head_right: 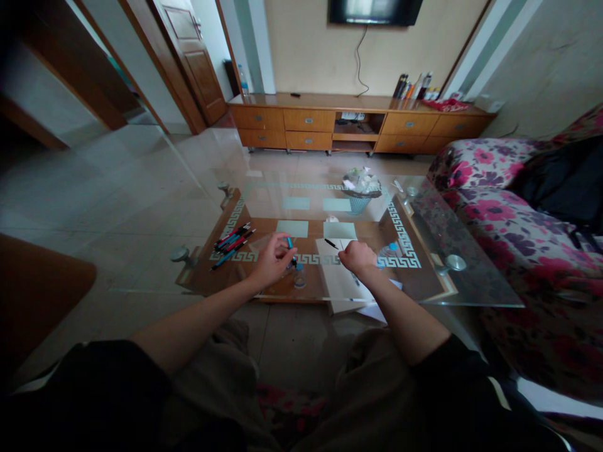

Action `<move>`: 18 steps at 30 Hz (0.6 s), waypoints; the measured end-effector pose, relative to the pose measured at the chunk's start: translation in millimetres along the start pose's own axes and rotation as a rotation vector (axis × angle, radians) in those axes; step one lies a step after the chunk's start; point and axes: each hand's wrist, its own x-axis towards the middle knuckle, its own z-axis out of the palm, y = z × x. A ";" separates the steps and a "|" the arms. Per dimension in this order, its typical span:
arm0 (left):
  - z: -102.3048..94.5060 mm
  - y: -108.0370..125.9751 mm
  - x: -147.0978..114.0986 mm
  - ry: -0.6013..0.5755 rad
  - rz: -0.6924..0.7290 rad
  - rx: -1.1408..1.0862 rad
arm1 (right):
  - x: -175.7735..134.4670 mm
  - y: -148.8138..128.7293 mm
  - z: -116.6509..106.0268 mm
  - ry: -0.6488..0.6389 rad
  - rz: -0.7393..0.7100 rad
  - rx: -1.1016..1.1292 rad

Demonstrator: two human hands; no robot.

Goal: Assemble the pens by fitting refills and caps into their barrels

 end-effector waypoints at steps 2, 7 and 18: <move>-0.1 -0.7 0.0 0.006 0.000 0.008 | 0.1 -0.4 -0.1 0.006 0.016 -0.001; -0.3 0.6 0.0 -0.012 -0.007 0.001 | -0.4 -1.0 0.1 -0.009 0.046 -0.007; 0.3 3.2 -0.7 -0.009 -0.005 0.007 | -1.4 -0.4 -0.3 -0.018 0.026 -0.018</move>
